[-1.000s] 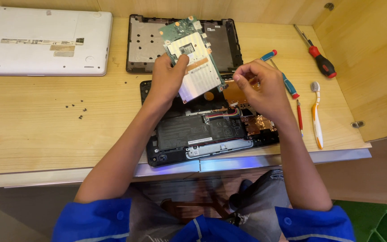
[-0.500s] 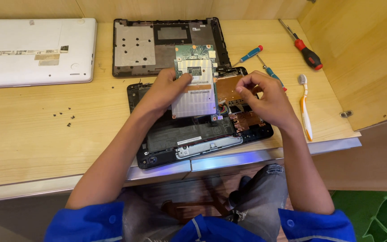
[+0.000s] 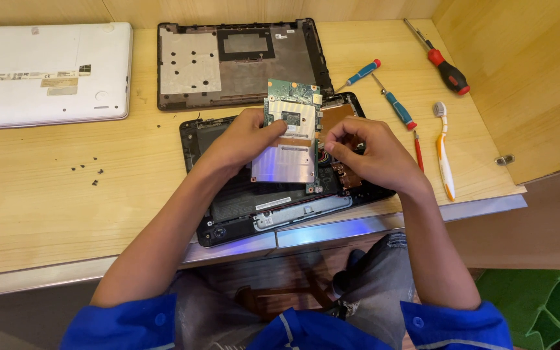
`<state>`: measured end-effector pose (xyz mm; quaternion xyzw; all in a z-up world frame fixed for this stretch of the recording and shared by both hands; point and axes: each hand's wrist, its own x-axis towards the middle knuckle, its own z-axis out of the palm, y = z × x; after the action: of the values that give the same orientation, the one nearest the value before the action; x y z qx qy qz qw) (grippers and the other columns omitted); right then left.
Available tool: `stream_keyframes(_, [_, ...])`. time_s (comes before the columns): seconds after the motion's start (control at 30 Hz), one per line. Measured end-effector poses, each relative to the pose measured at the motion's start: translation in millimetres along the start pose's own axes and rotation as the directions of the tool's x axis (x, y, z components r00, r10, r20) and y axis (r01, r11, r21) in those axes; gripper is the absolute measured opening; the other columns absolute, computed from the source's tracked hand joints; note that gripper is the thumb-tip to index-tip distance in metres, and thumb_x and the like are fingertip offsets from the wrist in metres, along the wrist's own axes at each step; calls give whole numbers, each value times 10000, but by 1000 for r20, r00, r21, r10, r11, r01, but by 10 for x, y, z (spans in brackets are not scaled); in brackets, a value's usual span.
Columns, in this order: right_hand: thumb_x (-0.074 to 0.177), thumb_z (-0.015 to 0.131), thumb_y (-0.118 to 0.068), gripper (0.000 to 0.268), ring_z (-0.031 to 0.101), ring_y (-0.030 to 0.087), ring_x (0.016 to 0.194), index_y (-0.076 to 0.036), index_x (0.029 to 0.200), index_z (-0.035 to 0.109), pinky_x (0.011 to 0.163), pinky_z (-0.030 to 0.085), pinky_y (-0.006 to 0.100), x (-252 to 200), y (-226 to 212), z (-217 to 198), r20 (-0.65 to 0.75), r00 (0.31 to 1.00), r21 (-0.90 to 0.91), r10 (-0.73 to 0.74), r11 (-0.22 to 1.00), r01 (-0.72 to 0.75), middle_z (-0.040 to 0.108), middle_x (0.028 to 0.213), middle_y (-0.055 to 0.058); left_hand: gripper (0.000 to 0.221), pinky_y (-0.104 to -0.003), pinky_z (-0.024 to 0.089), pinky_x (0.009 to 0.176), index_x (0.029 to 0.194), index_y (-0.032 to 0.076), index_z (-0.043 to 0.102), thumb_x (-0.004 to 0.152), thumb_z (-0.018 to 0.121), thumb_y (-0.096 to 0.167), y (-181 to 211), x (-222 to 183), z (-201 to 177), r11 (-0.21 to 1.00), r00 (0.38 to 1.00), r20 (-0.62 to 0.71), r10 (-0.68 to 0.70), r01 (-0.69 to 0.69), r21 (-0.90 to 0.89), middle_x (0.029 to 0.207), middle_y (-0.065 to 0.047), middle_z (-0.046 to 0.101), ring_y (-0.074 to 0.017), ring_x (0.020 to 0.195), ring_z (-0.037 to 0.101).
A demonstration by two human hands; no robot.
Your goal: The person is reassembling a laptop, focusing on seating the motherboard and connecting internal ribbon cables using a small screwdriver for precision.
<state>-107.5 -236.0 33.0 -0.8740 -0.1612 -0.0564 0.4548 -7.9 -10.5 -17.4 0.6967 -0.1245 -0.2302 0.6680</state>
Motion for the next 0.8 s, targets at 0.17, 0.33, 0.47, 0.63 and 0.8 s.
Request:
stream_keyframes(0.17, [907, 740, -22, 24, 596, 194, 698, -29, 887, 727, 651, 510, 325, -24, -80, 36, -6, 999, -14, -35, 999, 35, 631, 739, 90, 135, -266, 571, 508, 787, 81, 706, 874, 648, 165, 105, -97, 15, 999, 1000, 2, 31, -31, 25, 593, -48, 640, -112, 515, 659])
stream_keyframes(0.33, [940, 727, -30, 17, 583, 148, 731, -43, 933, 734, 670, 504, 297, -92, 173, 119, -71, 997, 86, -29, 996, 35, 622, 768, 59, 113, -239, 554, 506, 782, 93, 675, 868, 630, 151, 316, -237, -121, 997, 993, -91, 80, -78, 27, 569, -28, 605, -91, 497, 637])
stream_keyframes(0.47, [944, 733, -25, 9, 613, 176, 771, -30, 936, 731, 709, 512, 312, -156, 393, 192, -164, 984, 75, -66, 994, 79, 629, 790, 84, 80, -280, 573, 505, 908, 33, 658, 870, 636, 99, 352, -470, -275, 992, 984, -127, 124, -126, -7, 615, -45, 595, -116, 533, 646])
stream_keyframes(0.63, [955, 739, -23, 15, 604, 168, 792, -33, 964, 732, 734, 513, 306, -176, 432, 214, -180, 981, 126, -73, 987, 97, 625, 820, 74, 131, -308, 576, 520, 970, -24, 634, 873, 636, 64, 239, -980, -524, 1000, 974, -226, 12, -6, 29, 645, -71, 596, -147, 544, 634])
stream_keyframes(0.8, [976, 726, -15, 24, 625, 223, 784, -5, 956, 718, 744, 515, 354, -188, 395, 193, -169, 976, 64, -136, 987, 148, 622, 804, 119, 266, -321, 514, 562, 1115, -93, 656, 887, 651, 43, 200, -1298, -610, 979, 955, -283, -87, 134, 152, 840, -129, 570, -171, 682, 548])
